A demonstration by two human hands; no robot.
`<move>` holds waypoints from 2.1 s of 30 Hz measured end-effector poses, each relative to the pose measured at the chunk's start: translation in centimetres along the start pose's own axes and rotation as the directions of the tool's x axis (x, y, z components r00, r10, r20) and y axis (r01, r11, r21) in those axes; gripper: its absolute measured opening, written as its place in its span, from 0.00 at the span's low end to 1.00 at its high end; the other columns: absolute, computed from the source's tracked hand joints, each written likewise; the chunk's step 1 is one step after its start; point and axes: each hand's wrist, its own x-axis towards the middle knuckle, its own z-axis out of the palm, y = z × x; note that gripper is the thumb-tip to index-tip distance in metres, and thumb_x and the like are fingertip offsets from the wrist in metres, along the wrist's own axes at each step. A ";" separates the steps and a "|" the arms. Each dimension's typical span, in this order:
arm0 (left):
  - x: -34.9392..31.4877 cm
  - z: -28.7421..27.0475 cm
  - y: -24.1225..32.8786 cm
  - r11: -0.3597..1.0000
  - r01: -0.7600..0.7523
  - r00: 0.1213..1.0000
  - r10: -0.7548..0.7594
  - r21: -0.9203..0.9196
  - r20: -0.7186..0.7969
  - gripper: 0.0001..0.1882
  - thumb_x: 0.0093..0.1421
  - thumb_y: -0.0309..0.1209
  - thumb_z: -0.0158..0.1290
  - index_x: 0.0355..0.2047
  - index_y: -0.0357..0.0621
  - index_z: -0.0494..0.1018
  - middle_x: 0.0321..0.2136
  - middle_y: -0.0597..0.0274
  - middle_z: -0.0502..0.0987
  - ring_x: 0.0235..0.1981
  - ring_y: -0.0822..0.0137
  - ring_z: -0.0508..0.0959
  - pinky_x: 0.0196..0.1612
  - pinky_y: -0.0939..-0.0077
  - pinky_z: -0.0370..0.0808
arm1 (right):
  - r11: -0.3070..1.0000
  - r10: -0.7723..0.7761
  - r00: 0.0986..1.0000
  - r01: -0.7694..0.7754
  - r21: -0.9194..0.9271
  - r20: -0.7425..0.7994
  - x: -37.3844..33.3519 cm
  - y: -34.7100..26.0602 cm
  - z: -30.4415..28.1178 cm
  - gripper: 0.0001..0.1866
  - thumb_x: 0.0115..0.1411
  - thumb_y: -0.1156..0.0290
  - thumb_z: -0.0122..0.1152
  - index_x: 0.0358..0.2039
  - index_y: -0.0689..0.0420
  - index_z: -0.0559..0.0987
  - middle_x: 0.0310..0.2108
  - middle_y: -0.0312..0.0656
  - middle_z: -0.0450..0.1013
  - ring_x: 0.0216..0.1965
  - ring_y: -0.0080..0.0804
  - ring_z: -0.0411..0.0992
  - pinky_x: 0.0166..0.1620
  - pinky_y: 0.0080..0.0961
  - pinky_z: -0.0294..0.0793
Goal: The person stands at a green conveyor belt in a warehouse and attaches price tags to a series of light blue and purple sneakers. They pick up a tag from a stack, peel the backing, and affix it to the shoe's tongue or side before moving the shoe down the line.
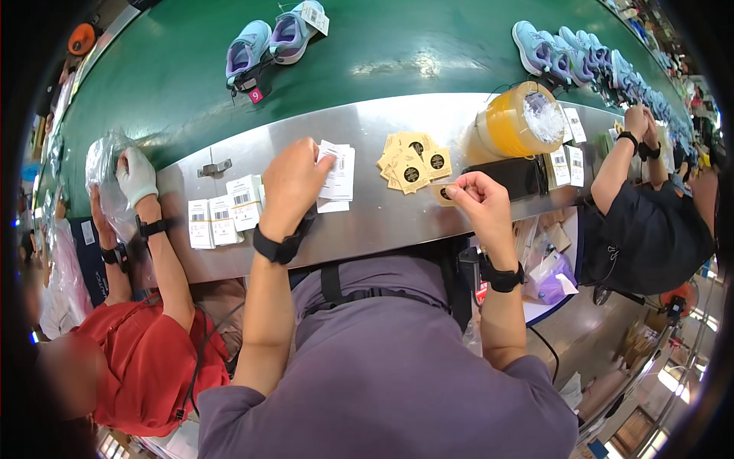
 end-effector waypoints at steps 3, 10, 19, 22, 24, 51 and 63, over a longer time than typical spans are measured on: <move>-0.2 -0.3 -0.9 0.969 0.003 0.999 0.010 -0.248 0.052 0.12 0.60 0.34 0.47 0.28 0.35 0.67 0.28 0.45 0.73 0.32 0.43 0.71 0.35 0.56 0.67 | 0.950 0.050 0.996 -0.070 0.303 0.073 -0.7 -0.5 0.6 0.06 0.56 0.72 0.62 0.27 0.59 0.75 0.17 0.23 0.63 0.19 0.08 0.54 0.21 0.12 0.51; -3.8 -2.0 3.7 0.566 0.175 0.944 0.136 -0.806 0.301 0.05 0.57 0.26 0.55 0.30 0.36 0.75 0.30 0.66 0.75 0.33 0.79 0.73 0.36 0.84 0.69 | 0.681 0.109 0.976 -0.210 0.702 0.187 -1.1 -1.3 2.2 0.04 0.58 0.73 0.59 0.29 0.55 0.72 0.22 0.25 0.65 0.19 0.07 0.54 0.20 0.08 0.49; -4.0 1.8 6.4 0.015 0.226 0.974 -0.011 -0.974 0.226 0.07 0.54 0.22 0.59 0.33 0.37 0.75 0.32 0.62 0.78 0.32 0.77 0.76 0.39 0.84 0.73 | 0.486 0.048 0.953 -0.284 0.827 0.299 -0.5 -3.3 3.9 0.05 0.62 0.73 0.54 0.38 0.57 0.72 0.25 0.27 0.64 0.20 0.10 0.56 0.21 0.09 0.54; -3.8 1.5 6.7 0.008 0.149 0.985 -0.090 -0.989 0.147 0.07 0.54 0.22 0.59 0.34 0.36 0.75 0.31 0.63 0.78 0.32 0.77 0.76 0.38 0.84 0.72 | 0.644 0.000 0.987 -0.123 0.755 0.161 -0.6 -4.6 4.0 0.09 0.64 0.73 0.49 0.44 0.58 0.71 0.26 0.29 0.65 0.21 0.11 0.58 0.23 0.09 0.58; -3.7 1.1 6.3 0.085 0.107 0.990 -0.104 -0.991 0.098 0.08 0.54 0.22 0.59 0.35 0.36 0.75 0.30 0.64 0.78 0.32 0.78 0.76 0.37 0.85 0.72 | 0.858 -0.190 0.981 0.178 0.482 -0.023 -0.8 -4.5 3.6 0.11 0.65 0.74 0.46 0.46 0.59 0.71 0.27 0.30 0.65 0.21 0.13 0.58 0.24 0.10 0.60; -2.0 -2.3 9.6 0.387 -0.901 0.329 0.904 0.195 -0.275 0.10 0.41 0.25 0.53 0.27 0.37 0.73 0.28 0.61 0.72 0.31 0.65 0.74 0.34 0.72 0.72 | 0.902 -0.226 0.960 0.142 0.407 0.165 -0.5 -5.5 1.1 0.09 0.57 0.78 0.53 0.38 0.62 0.77 0.27 0.45 0.75 0.26 0.32 0.74 0.32 0.24 0.72; 5.6 -2.8 14.9 0.296 -0.928 0.309 0.951 -0.228 -0.026 0.11 0.54 0.37 0.57 0.26 0.43 0.73 0.24 0.58 0.72 0.25 0.58 0.72 0.26 0.66 0.69 | 0.920 -0.172 0.956 0.243 0.309 -0.239 -0.2 -4.5 -3.2 0.06 0.63 0.78 0.47 0.36 0.62 0.74 0.35 0.36 0.77 0.31 0.15 0.70 0.34 0.17 0.70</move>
